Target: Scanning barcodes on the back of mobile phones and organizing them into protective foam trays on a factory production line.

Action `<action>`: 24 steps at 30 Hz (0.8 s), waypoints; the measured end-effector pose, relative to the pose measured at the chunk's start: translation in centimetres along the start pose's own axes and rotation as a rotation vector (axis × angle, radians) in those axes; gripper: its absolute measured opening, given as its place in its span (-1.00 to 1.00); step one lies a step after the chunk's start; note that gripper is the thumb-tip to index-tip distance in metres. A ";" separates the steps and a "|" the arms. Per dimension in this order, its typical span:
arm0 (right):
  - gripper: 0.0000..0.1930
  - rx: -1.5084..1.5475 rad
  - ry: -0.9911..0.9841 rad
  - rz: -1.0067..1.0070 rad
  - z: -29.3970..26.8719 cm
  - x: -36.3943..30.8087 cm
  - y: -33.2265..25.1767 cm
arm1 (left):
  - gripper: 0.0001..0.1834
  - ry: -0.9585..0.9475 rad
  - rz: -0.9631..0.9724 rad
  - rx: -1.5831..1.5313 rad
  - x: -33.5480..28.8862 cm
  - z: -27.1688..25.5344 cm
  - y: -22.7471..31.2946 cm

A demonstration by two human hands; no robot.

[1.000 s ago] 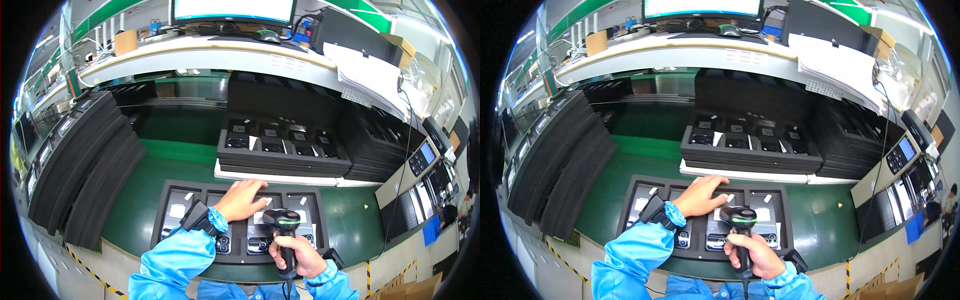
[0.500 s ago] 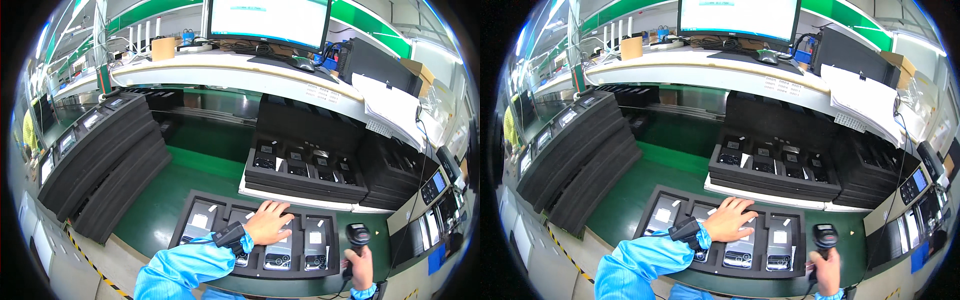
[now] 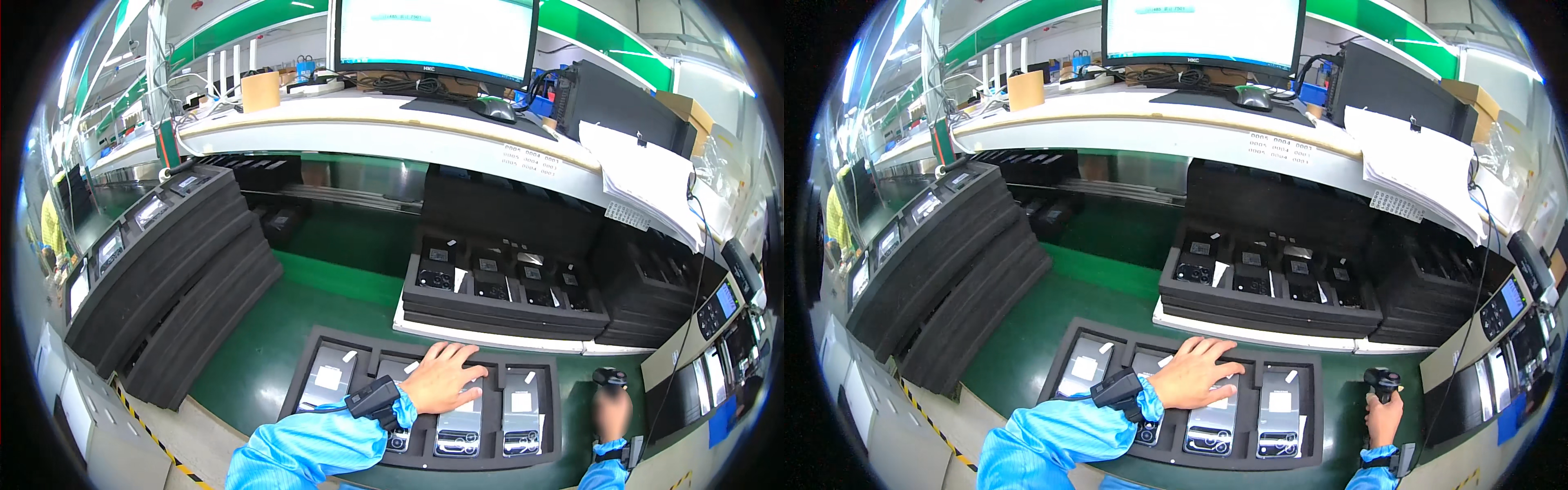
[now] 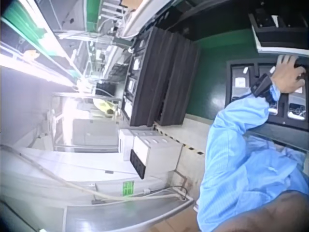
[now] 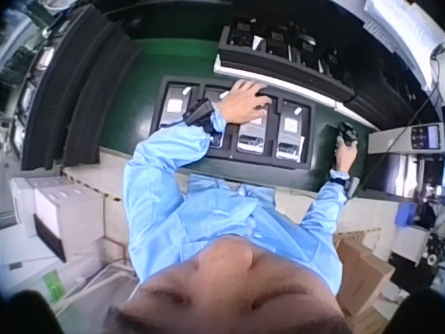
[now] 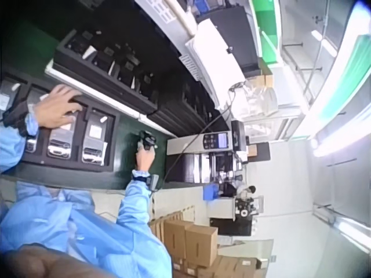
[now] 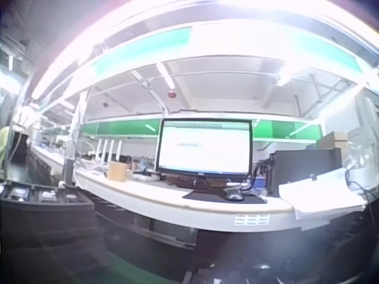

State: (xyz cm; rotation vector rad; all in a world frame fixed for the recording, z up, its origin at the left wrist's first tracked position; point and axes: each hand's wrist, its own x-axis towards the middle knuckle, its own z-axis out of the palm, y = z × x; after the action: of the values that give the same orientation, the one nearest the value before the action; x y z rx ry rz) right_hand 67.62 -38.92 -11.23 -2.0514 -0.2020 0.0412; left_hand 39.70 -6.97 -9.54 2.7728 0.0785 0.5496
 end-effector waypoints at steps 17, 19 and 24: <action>-0.81 -0.190 -0.058 0.026 0.9 0.5 -1.2 | -0.54 0.026 -0.088 -0.288 0.4 -0.7 -0.3; -0.81 -0.189 -0.058 0.031 0.9 0.7 -0.9 | -0.52 0.011 -0.052 -0.224 0.4 -0.5 -0.3; -0.78 -0.169 -0.059 0.025 0.8 1.0 -0.3 | -0.54 -0.041 -0.028 -0.119 0.2 -0.4 -0.2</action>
State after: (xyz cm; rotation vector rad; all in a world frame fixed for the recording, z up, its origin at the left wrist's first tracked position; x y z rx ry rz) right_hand 68.43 -37.97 -11.28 -2.2229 -0.2236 0.1036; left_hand 39.75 -6.61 -9.20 2.6622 0.0732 0.4737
